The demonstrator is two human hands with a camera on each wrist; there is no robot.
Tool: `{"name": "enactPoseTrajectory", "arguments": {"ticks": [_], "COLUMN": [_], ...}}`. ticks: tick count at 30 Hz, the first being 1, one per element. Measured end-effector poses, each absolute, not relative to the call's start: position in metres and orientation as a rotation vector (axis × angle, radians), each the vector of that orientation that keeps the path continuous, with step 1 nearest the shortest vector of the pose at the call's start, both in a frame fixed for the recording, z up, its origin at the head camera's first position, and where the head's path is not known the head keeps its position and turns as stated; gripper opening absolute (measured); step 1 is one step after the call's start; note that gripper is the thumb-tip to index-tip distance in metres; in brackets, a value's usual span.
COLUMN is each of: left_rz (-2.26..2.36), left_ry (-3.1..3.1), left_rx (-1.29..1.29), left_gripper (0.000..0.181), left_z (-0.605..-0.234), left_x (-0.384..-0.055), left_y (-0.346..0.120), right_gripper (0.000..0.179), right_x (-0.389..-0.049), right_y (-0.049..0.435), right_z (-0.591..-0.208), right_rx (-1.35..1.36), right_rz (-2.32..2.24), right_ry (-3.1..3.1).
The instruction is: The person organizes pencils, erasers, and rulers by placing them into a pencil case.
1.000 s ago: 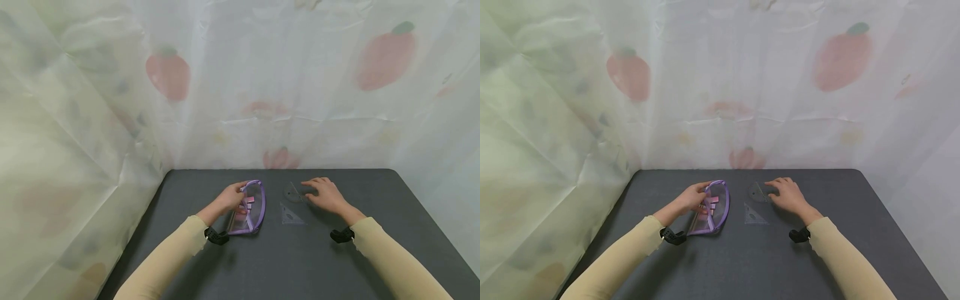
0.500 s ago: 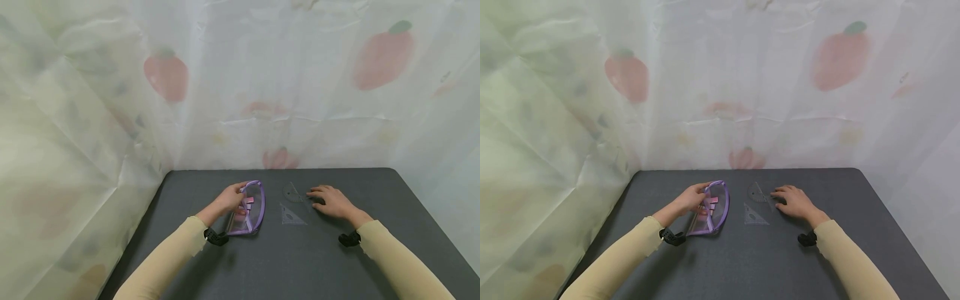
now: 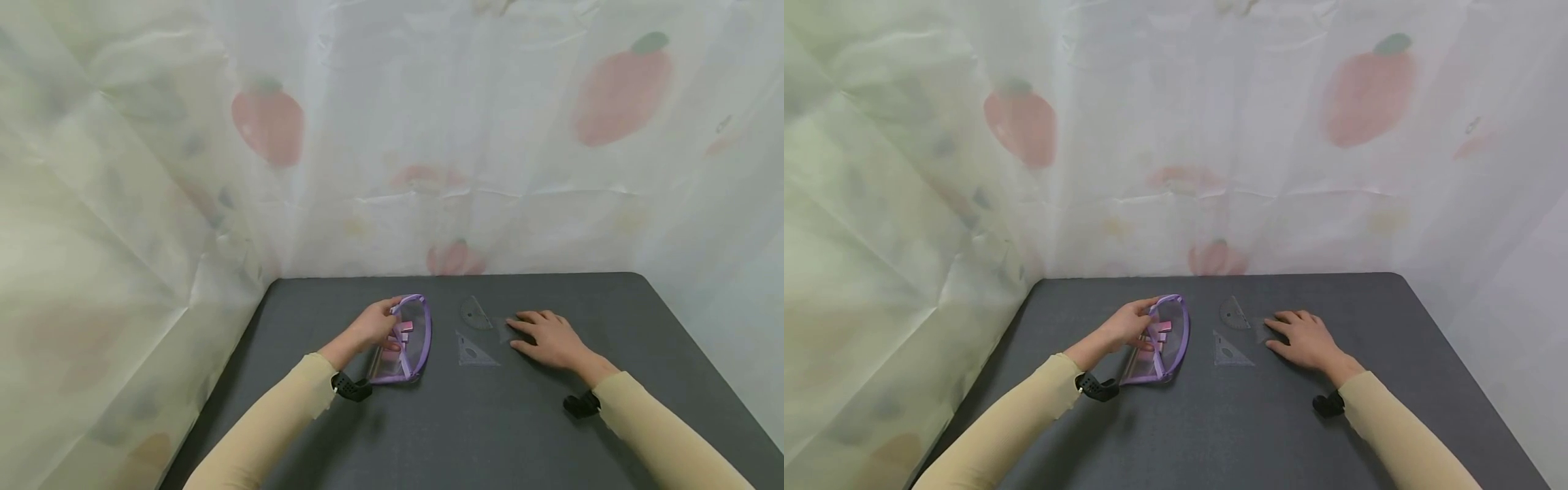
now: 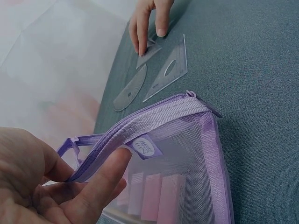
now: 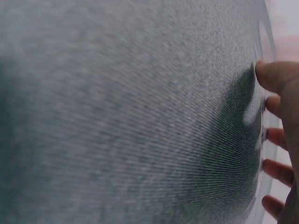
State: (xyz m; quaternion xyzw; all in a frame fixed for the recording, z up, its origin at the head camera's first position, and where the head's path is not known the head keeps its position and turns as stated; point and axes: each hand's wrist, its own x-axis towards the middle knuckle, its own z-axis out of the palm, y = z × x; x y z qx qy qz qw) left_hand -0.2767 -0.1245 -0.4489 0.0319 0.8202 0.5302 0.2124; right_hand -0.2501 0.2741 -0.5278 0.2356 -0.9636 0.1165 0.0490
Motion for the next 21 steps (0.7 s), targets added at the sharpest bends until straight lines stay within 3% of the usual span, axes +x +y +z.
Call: {"name": "enactPoseTrajectory", "arguments": {"ticks": [14, 21], "left_rz": [1.47, 1.46], "left_ry": [2.297, 2.306], "left_rx": [0.122, 0.13], "left_gripper": [0.059, 0.059], "left_z": [-0.45, -0.451], "left_x": [-0.275, -0.277], "left_y": [-0.125, -0.125], "right_gripper": [0.052, 0.049], "right_x": [-0.223, -0.226], "right_y": [0.267, 0.269], "right_z": [-0.526, -0.526], "right_rx": [0.506, 0.486], "right_rz": [0.277, 0.4], "right_ry": [-2.923, -2.896]}}
